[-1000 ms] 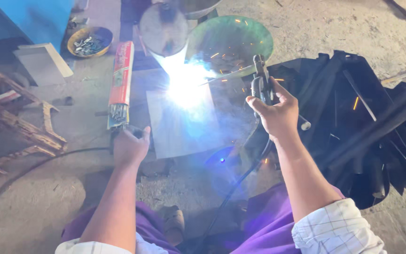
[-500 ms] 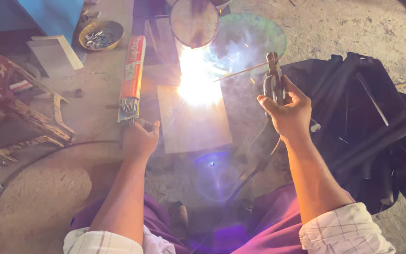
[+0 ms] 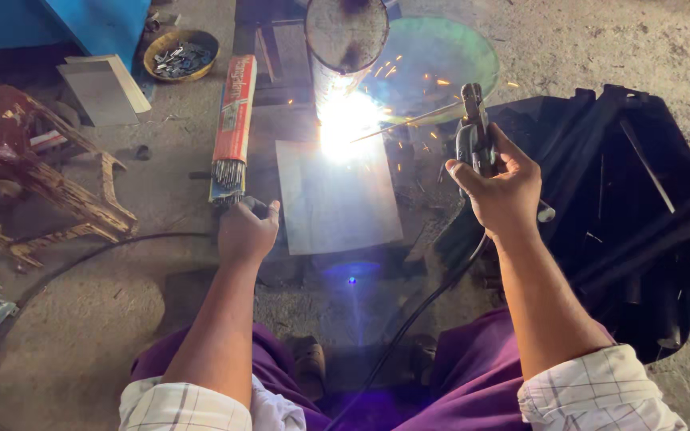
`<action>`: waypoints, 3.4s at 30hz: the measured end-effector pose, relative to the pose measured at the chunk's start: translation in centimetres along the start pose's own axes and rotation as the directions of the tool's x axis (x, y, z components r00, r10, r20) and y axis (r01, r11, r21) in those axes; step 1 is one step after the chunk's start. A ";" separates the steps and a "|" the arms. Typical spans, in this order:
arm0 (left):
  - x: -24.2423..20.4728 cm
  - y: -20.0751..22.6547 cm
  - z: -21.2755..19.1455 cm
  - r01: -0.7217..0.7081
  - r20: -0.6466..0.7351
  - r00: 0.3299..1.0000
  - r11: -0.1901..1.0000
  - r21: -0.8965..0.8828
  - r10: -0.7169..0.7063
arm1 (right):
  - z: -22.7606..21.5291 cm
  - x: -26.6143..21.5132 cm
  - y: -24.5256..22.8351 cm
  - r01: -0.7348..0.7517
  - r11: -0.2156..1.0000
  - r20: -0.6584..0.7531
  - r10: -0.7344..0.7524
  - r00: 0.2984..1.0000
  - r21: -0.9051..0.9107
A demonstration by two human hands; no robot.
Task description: The person welds a metal pipe to a flat metal sheet using a welding electrode holder. They position the pipe on the sheet, strike an arc, and move the electrode along the joint to fuse the metal pieces together.
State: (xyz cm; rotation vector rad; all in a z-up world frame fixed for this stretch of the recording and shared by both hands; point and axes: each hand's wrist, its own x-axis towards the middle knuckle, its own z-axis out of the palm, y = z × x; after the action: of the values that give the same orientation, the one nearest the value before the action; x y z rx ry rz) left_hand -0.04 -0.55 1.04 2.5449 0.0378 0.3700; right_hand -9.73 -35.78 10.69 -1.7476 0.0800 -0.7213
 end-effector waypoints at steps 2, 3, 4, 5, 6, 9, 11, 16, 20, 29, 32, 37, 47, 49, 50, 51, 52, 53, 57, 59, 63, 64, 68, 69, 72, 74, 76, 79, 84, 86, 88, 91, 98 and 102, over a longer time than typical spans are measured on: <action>0.0 0.0 0.0 0.003 0.006 1.000 1.000 0.002 -0.003 | 0.1 0.1 0.1 -0.034 0.999 -0.011 0.034 0.999 -0.005; 0.0 0.0 0.0 0.025 0.015 1.000 1.000 0.007 -0.025 | 0.1 0.1 0.1 -0.051 0.999 -0.016 0.051 0.999 -0.007; 0.1 0.0 0.0 0.046 0.023 0.999 0.999 0.013 -0.047 | 0.2 0.1 0.1 -0.055 0.998 -0.019 0.055 0.998 0.000; 0.1 0.0 -0.1 0.033 0.018 0.999 0.999 0.003 -0.033 | 0.2 0.1 0.0 -0.059 0.998 -0.021 0.059 0.998 0.008; 0.1 0.0 -0.1 0.019 0.013 1.000 1.000 -0.006 -0.019 | 0.2 0.0 -0.1 -0.063 0.998 -0.023 0.063 0.998 0.016; 0.0 0.2 -0.3 0.021 0.017 1.000 1.000 -0.017 -0.021 | 0.2 -0.1 -0.3 -0.127 0.989 0.004 0.127 0.992 0.081; 0.0 0.4 -0.3 0.050 0.036 0.998 0.998 -0.027 -0.049 | 0.1 -0.1 -0.4 -0.100 0.995 -0.011 0.100 0.995 0.000; 0.0 0.1 -0.1 0.079 0.062 0.995 0.997 -0.016 -0.078 | 0.1 -0.1 -0.4 -0.009 0.999 0.000 0.009 1.000 -0.042; 0.1 -0.8 0.7 -0.027 -0.031 0.999 0.999 -0.021 0.026 | 0.0 -0.1 -0.3 0.005 0.999 0.005 -0.004 1.000 -0.046; 0.0 -1.1 1.0 0.015 -0.038 0.999 0.997 -0.081 -0.018 | 0.2 -0.1 -0.4 -0.007 0.997 0.037 0.005 0.999 0.073; 0.0 -0.8 0.6 0.006 -0.032 0.999 1.000 -0.020 -0.006 | 0.1 -0.2 -0.6 -0.012 1.000 0.033 0.011 0.999 0.007; -0.1 -0.6 0.8 -0.041 -0.128 0.991 0.999 0.029 0.045 | 0.0 -0.2 -0.7 -0.018 0.997 0.009 0.018 1.000 -0.072; 0.9 4.2 -4.9 -0.033 -0.091 0.996 0.952 -0.305 0.005 | 0.3 -0.2 -1.0 -0.032 0.993 -0.009 0.031 0.999 -0.115; 2.1 6.8 -7.5 -0.271 -0.115 0.963 0.878 -0.395 0.246 | 0.2 -0.1 -0.6 -0.098 0.995 -0.047 0.097 0.994 -0.018; 3.0 8.1 -9.0 -0.443 -0.156 0.893 0.762 -0.472 0.422 | 0.1 0.2 -0.4 -0.060 0.998 -0.086 0.060 0.995 0.003; 3.9 9.5 -10.4 -0.689 -0.298 0.725 0.656 -0.310 0.621 | 0.0 0.6 -0.1 -0.021 1.000 -0.124 0.023 0.992 0.023; 4.9 10.9 -11.8 -0.866 -0.384 0.490 0.488 -0.110 0.783 | -0.4 1.3 0.2 -0.040 0.986 -0.143 0.063 0.988 0.160; 5.8 12.4 -12.9 -0.852 -0.264 0.521 0.475 -0.219 0.812 | -1.1 2.1 0.4 -0.055 0.954 -0.155 0.105 0.982 0.294; 8.5 18.0 -15.0 -0.691 0.227 0.588 0.628 -0.359 0.776 | -4.2 3.4 1.3 -0.320 0.705 -0.087 0.475 0.876 0.633; 9.5 20.1 -15.3 -0.727 0.279 0.522 0.592 -0.348 0.806 | -5.2 3.6 1.7 -0.317 0.630 -0.087 0.523 0.848 0.709; 10.4 23.1 -13.7 -0.766 0.139 0.541 0.555 -0.326 0.829 | -6.6 3.9 1.3 -0.212 0.602 -0.187 0.531 0.827 0.770; 10.7 23.8 -13.0 -0.703 0.131 0.644 0.650 -0.288 0.754 | -6.8 3.9 0.8 -0.165 0.648 -0.233 0.483 0.844 0.743; 14.3 25.5 -10.0 -0.793 -0.271 0.609 0.561 -0.239 0.745 | -7.4 2.8 -2.1 0.001 0.804 -0.356 0.262 0.897 0.595; 15.4 25.2 -9.3 -0.760 -0.360 0.650 0.564 -0.323 0.670 | -7.6 2.4 -3.0 0.039 0.835 -0.369 0.200 0.907 0.548; 19.3 22.9 -9.1 -0.754 -0.696 0.564 0.620 -0.216 0.444 | -7.5 1.1 -5.6 0.125 0.910 -0.383 0.039 0.923 0.394; 20.5 19.3 -10.1 -0.638 -0.892 0.395 0.764 -0.093 0.221 | -7.5 0.1 -7.2 0.144 0.947 -0.261 -0.068 0.963 0.286; 20.0 14.8 -11.5 -0.405 -0.550 0.805 0.472 -0.783 -0.220 | -7.3 -0.9 -8.3 0.190 0.977 -0.168 -0.173 0.971 0.092; 17.1 8.3 -12.8 -0.362 -0.407 0.786 0.187 -0.913 -0.465 | -5.3 -2.5 -8.9 0.281 0.924 -0.049 -0.303 0.952 -0.261; 11.0 0.8 -11.1 -0.330 -0.286 0.891 -0.070 -0.941 -0.353 | -1.3 -4.5 -9.0 0.209 0.889 0.130 -0.170 0.977 -0.408; 9.5 -1.5 -10.4 -0.310 -0.233 0.912 -0.194 -0.931 -0.338 | 0.0 -4.9 -9.0 0.314 0.866 0.153 -0.276 0.949 -0.389; 8.3 -3.5 -9.8 -0.324 -0.232 0.909 -0.238 -0.916 -0.345 | 1.1 -5.2 -9.0 0.390 0.839 0.173 -0.350 0.921 -0.381; 6.8 -5.5 -8.9 -0.367 -0.267 0.887 -0.227 -0.902 -0.376 | 2.3 -5.7 -8.9 0.440 0.805 0.190 -0.397 0.898 -0.398; 6.2 -6.0 -8.2 -0.349 -0.261 0.883 -0.175 -0.921 -0.390 | 4.1 -5.6 -8.8 0.428 0.775 0.213 -0.371 0.904 -0.464; 6.6 -5.3 -8.4 -0.328 -0.261 0.918 -0.202 -0.923 -0.298 | 4.2 -5.4 -8.7 0.364 0.806 0.176 -0.319 0.931 -0.467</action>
State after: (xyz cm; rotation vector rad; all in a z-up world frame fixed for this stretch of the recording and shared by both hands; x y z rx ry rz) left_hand 4.36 9.02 6.64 0.6682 -0.1110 0.5976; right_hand -14.65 -27.21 15.68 -2.3233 -0.1311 -0.9422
